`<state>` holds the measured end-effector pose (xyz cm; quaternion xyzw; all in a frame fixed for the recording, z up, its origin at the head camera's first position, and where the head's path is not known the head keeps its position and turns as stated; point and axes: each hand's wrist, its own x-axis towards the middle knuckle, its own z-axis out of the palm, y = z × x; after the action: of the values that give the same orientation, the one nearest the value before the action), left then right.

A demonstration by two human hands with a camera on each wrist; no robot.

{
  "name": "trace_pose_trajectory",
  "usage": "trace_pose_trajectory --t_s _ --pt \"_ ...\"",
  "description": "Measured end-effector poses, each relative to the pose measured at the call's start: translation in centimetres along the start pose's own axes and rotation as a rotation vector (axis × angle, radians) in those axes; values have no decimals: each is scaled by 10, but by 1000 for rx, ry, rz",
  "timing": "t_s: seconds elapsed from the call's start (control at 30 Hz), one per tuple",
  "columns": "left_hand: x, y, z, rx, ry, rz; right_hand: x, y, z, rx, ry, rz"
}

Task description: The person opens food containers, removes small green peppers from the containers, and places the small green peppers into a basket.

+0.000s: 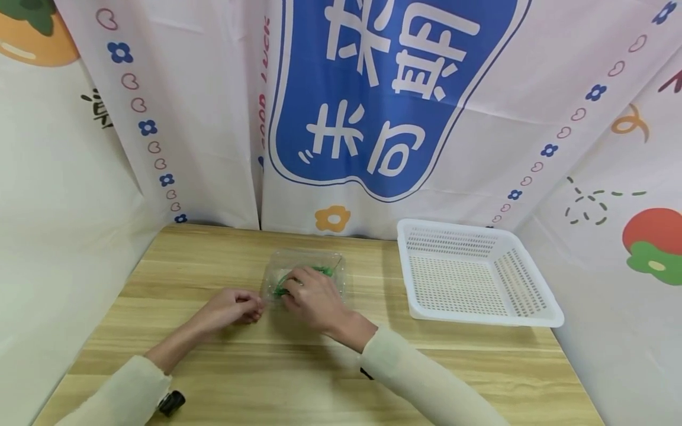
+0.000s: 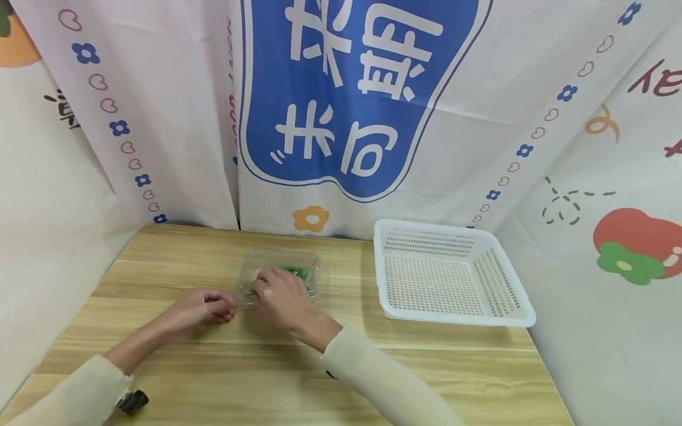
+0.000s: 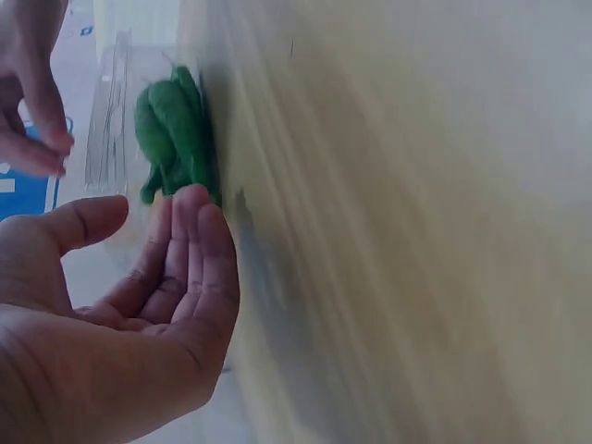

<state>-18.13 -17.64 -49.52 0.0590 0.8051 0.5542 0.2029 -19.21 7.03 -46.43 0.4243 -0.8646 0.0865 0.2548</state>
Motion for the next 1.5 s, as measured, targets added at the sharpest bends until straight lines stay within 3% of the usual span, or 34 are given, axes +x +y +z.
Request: trace_pose_trajectory --t_s 0.3,0.5,0.63,0.9,1.17,1.33,1.5 --pt "0 12 -28 365 210 153 -23 11 -14 55 10 99" --pt "2 27 -34 442 361 278 -37 18 -20 57 0 199" --pt "3 40 -33 473 413 347 -44 21 -24 56 -13 286" --pt "11 66 -23 521 398 415 -60 28 -26 91 12 423" --pt "19 76 -3 622 349 512 -73 31 -26 167 -13 555" --pt "22 79 8 724 307 636 -83 32 -24 224 -14 617" --pt "27 83 18 846 279 825 -91 32 -23 326 -3 689"
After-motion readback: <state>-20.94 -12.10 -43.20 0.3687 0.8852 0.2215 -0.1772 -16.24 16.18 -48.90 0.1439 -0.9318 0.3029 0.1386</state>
